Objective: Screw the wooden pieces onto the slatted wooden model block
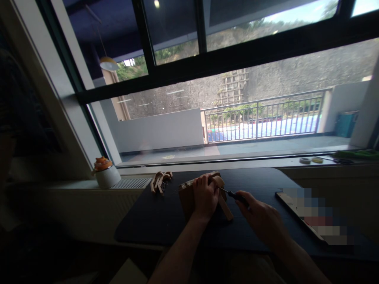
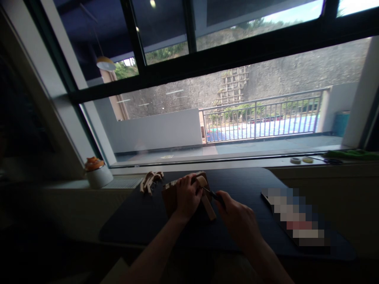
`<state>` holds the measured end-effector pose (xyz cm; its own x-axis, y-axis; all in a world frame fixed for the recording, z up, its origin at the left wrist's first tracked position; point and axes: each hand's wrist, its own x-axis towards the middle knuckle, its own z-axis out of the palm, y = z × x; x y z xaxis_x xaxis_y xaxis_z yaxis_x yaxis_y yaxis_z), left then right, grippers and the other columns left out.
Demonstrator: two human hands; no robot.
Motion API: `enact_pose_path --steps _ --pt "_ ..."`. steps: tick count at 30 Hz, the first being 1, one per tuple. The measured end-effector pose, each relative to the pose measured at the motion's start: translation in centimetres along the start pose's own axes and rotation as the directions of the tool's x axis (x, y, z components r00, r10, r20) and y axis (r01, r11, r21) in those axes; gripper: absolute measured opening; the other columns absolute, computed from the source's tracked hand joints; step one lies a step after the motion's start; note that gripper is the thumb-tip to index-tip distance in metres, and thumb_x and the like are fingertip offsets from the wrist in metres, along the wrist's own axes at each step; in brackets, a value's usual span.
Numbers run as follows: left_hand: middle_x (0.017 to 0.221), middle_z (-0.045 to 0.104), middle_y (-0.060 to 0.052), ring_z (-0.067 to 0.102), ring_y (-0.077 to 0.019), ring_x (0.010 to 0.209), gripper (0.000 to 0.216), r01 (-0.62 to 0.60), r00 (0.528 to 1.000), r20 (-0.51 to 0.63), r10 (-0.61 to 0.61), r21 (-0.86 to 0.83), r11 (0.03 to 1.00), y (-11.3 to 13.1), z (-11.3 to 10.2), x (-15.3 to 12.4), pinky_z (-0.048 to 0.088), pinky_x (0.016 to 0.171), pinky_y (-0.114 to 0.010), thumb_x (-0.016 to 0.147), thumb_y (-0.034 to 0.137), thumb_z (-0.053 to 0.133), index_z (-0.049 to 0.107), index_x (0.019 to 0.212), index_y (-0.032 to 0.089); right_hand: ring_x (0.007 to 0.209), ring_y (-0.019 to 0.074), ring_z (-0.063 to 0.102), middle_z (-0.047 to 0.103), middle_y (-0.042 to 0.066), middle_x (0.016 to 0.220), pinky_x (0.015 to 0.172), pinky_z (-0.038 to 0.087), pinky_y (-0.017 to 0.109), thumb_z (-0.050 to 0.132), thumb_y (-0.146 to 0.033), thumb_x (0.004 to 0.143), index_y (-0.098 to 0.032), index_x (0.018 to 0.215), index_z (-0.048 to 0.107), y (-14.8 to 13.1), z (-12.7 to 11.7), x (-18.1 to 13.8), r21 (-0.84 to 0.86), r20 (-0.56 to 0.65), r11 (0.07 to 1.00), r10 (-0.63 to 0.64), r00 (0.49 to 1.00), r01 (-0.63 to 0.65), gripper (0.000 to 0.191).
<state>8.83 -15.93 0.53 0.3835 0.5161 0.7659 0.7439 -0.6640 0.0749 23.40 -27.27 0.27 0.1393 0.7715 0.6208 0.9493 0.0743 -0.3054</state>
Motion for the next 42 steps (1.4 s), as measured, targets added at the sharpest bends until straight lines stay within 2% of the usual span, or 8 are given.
enact_pose_path --steps 5,8,11,14,19,26,37,42 --pt "0.120 0.051 -0.004 0.045 -0.0242 0.111 0.027 0.005 1.000 -0.013 -0.005 -0.002 1.000 0.0 0.1 0.0 0.031 0.101 -0.045 0.077 0.021 0.065 0.059 0.104 0.023 0.065 0.0212 0.069 0.073 0.003 0.074 0.052 0.043 0.027 0.036 -0.042 0.092 -0.024 0.104 0.061 -0.2 0.0 0.1 0.088 0.064 0.991 0.092 0.994 -0.098 0.033" --pt "0.120 0.051 -0.005 0.045 -0.0249 0.111 0.025 0.002 1.000 -0.010 -0.002 -0.002 1.000 0.1 0.1 0.0 0.031 0.100 -0.046 0.078 0.021 0.064 0.060 0.102 0.023 0.068 0.0224 0.069 0.074 0.003 0.075 0.054 0.045 0.029 0.035 -0.044 0.092 -0.024 0.104 0.061 -0.2 0.0 0.2 0.084 0.094 0.988 0.121 0.988 -0.129 0.035" --pt "0.121 0.051 -0.005 0.045 -0.0255 0.111 0.023 -0.009 1.000 -0.001 0.009 0.005 1.000 0.0 -0.1 0.0 0.032 0.099 -0.046 0.078 0.021 0.065 0.061 0.100 0.023 0.074 0.0233 0.070 0.074 0.002 0.083 0.055 0.047 0.029 0.038 -0.042 0.091 -0.025 0.104 0.062 0.0 0.0 0.2 0.049 0.076 0.993 0.102 0.992 -0.106 0.033" --pt "0.120 0.050 -0.005 0.045 -0.0256 0.110 0.024 -0.015 1.000 0.005 0.015 0.012 1.000 0.0 -0.2 0.0 0.033 0.098 -0.046 0.077 0.021 0.065 0.061 0.101 0.023 0.072 0.0217 0.070 0.074 0.002 0.091 0.054 0.048 0.029 0.043 -0.037 0.088 -0.027 0.108 0.062 0.1 0.1 0.1 0.031 0.008 0.998 0.060 0.998 -0.060 0.029" --pt "0.121 0.050 -0.005 0.044 -0.0261 0.111 0.025 -0.023 1.000 0.022 0.022 0.014 1.000 0.0 -0.3 0.0 0.032 0.099 -0.046 0.079 0.021 0.062 0.059 0.104 0.024 0.081 0.0197 0.069 0.071 0.002 0.104 0.060 0.052 0.028 0.043 -0.032 0.088 -0.027 0.108 0.062 0.1 0.4 0.1 0.105 -0.034 0.994 -0.013 0.999 0.016 0.028" --pt "0.120 0.050 -0.005 0.044 -0.0256 0.111 0.029 -0.007 1.000 0.018 0.006 0.004 1.000 0.0 -0.2 0.0 0.032 0.099 -0.046 0.077 0.020 0.065 0.059 0.104 0.024 0.085 0.0226 0.068 0.071 0.007 0.103 0.071 0.054 0.033 0.041 -0.031 0.090 -0.022 0.108 0.063 -0.8 0.3 0.5 0.164 -0.016 0.986 -0.017 1.000 0.019 0.030" --pt "0.120 0.050 -0.006 0.045 -0.0263 0.110 0.028 0.004 1.000 0.016 -0.004 0.010 1.000 0.1 -0.1 0.0 0.033 0.098 -0.046 0.076 0.018 0.065 0.060 0.103 0.023 0.091 0.0217 0.067 0.070 0.007 0.106 0.073 0.052 0.031 0.040 -0.032 0.091 -0.021 0.108 0.061 -1.4 0.5 0.4 0.228 -0.014 0.974 -0.001 1.000 0.004 0.029" --pt "0.120 0.051 -0.005 0.045 -0.0259 0.110 0.027 -0.006 1.000 0.025 0.005 0.017 1.000 0.0 -0.2 0.1 0.033 0.097 -0.045 0.077 0.019 0.064 0.060 0.103 0.023 0.091 0.0212 0.067 0.070 0.007 0.106 0.073 0.052 0.031 0.040 -0.031 0.092 -0.021 0.109 0.060 -1.4 0.9 0.5 0.206 -0.023 0.978 -0.016 1.000 0.020 0.028"
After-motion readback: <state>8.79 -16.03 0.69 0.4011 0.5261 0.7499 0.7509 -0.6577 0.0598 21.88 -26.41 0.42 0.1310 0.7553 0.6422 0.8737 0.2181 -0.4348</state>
